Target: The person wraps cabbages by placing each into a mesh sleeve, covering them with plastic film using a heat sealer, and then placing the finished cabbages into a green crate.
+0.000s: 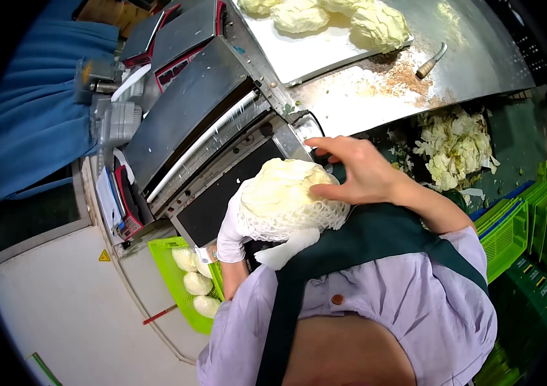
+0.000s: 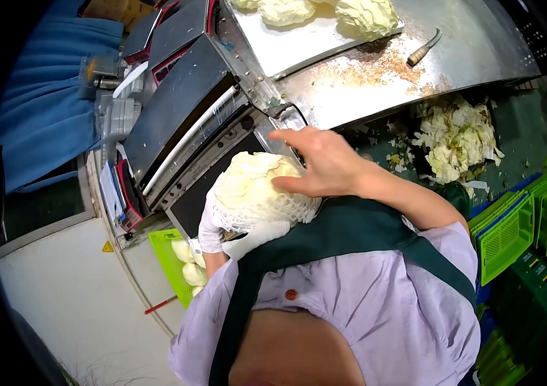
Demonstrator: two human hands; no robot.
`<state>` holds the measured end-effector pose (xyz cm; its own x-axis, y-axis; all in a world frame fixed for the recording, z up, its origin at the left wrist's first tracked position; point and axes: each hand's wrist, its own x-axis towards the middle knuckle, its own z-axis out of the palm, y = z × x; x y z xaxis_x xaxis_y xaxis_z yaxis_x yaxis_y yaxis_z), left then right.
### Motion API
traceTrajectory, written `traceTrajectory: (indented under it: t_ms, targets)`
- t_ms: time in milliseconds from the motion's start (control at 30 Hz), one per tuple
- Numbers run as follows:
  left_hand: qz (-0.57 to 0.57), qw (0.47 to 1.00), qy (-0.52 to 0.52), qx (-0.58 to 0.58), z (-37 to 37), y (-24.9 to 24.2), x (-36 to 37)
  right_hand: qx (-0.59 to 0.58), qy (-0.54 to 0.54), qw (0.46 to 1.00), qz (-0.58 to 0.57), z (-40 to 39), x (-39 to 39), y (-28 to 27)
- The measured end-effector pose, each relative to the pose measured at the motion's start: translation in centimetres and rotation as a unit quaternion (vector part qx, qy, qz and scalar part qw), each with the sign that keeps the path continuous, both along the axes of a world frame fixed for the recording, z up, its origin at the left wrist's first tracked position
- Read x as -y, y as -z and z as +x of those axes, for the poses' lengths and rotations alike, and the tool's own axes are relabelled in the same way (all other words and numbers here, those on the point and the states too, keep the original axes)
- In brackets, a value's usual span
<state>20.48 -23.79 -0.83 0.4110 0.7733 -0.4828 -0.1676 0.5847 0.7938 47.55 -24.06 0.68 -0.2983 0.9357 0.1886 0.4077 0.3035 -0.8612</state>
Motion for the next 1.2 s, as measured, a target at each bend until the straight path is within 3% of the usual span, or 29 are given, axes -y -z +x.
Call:
traceTrajectory:
  t_ms: [133, 467, 767, 867, 967, 1000, 1200]
  targets:
    - [0.026, 0.999, 0.02, -0.018, 0.1, -0.5, -0.2, 0.086, -0.038, 0.993, -0.069, -1.4, -0.6, -0.6]
    - [0.055, 0.996, 0.062, -0.026, 0.2, -0.1, -0.4, 0.131, -0.02, 0.989, -0.058, -1.9, -0.7, -0.9]
    - [0.029, 0.998, 0.043, -0.028, -0.3, 1.6, -0.8, 0.016, 0.013, 1.0, 0.017, 0.3, -0.5, 0.7]
    - [0.002, 1.0, 0.021, -0.004, -0.7, 2.3, -0.8, -0.097, 0.057, 0.991, -0.077, 1.1, 0.1, 0.9]
    - [-0.01, 0.999, 0.03, -0.005, -0.8, 2.9, -1.0, 0.004, 0.0, 0.993, -0.122, 0.8, 0.2, -1.2]
    - [-0.003, 0.999, 0.038, -0.013, -0.8, 3.3, -1.1, 0.01, 0.011, 0.999, -0.035, 0.1, 0.4, 0.0]
    - [-0.026, 0.998, 0.052, 0.012, 0.4, 3.0, -1.9, 0.055, -0.041, 0.992, 0.102, -1.4, -1.0, 3.6]
